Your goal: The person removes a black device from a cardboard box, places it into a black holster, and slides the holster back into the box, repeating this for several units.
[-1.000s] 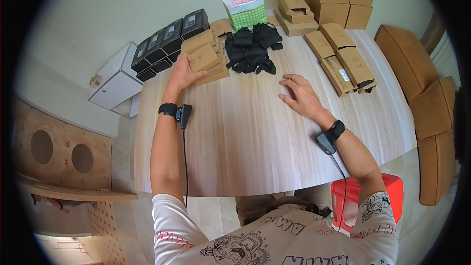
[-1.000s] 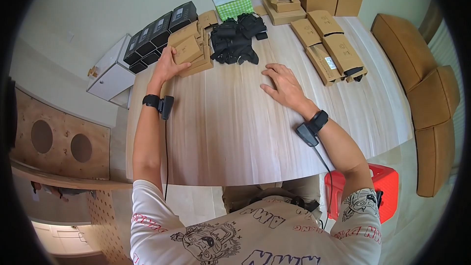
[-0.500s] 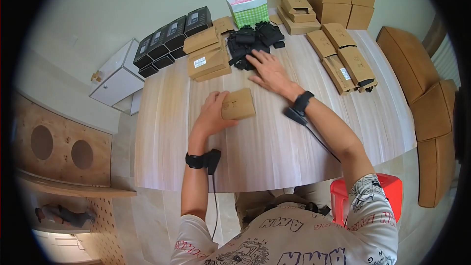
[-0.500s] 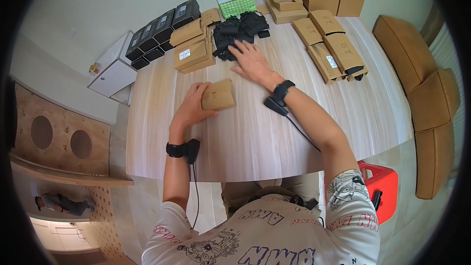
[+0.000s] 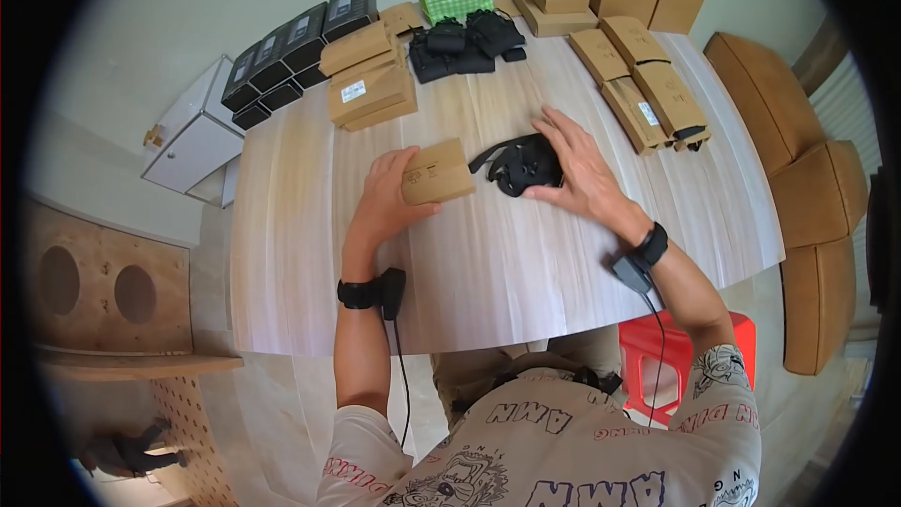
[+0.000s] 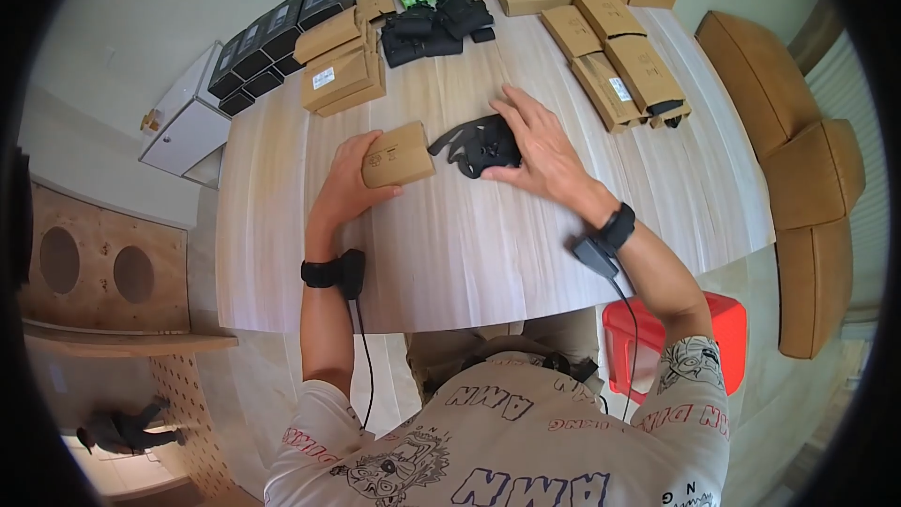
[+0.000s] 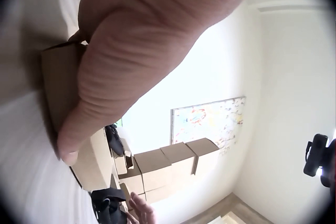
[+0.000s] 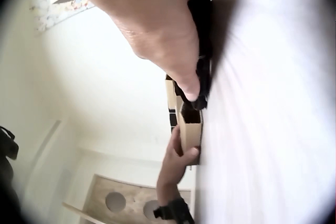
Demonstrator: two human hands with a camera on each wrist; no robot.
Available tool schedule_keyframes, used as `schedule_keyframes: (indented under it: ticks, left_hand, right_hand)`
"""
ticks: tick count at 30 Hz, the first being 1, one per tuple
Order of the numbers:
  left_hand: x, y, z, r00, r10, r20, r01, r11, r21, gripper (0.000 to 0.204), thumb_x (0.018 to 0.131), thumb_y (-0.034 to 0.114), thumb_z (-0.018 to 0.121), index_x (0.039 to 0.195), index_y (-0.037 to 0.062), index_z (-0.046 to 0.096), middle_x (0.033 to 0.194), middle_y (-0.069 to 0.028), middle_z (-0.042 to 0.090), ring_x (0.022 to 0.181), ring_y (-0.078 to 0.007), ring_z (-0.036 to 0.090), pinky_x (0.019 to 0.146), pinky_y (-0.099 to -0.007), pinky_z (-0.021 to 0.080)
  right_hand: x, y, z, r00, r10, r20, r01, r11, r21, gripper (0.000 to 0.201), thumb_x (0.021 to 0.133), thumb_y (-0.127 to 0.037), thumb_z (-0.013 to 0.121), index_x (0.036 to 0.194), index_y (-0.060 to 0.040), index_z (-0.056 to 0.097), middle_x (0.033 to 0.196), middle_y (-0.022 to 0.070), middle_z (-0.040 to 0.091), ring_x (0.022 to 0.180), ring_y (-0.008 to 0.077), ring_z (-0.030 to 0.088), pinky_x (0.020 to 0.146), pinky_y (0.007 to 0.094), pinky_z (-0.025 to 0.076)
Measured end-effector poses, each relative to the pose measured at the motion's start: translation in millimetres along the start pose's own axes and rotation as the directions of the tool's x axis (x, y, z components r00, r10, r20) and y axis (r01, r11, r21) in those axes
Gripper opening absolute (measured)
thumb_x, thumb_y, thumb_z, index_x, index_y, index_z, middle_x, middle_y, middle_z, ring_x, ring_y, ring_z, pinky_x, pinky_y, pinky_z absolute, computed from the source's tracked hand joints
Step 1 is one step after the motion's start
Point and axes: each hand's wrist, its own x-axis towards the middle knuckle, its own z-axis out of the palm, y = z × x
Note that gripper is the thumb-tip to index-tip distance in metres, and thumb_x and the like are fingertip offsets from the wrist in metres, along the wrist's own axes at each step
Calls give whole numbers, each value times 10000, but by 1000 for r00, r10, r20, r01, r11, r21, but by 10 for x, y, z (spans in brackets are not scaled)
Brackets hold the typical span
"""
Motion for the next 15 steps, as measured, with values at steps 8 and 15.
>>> schedule_keyframes:
  ticks: [8, 15]
  left_hand:
    - [60, 306, 146, 993, 85, 80, -82, 996, -39, 939, 680, 204, 967, 1499, 55, 532, 1453, -178, 575, 1377, -387, 513, 1180, -455, 423]
    - [76, 473, 249, 996, 66, 60, -63, 997, -43, 985, 668, 223, 975, 1522, 65, 511, 1466, -165, 576, 1382, -386, 513, 1180, -476, 418]
  right_hand:
    - [3, 97, 178, 960, 50, 275, -128, 953, 273, 494, 848, -274, 846, 1241, -34, 667, 1191, 163, 694, 1159, 370, 649, 1028, 439, 506]
    - [0, -88, 108, 978, 143, 153, -198, 866, 458, 415, 885, -192, 776, 1237, -24, 636, 1175, 183, 686, 1144, 389, 655, 1022, 464, 523]
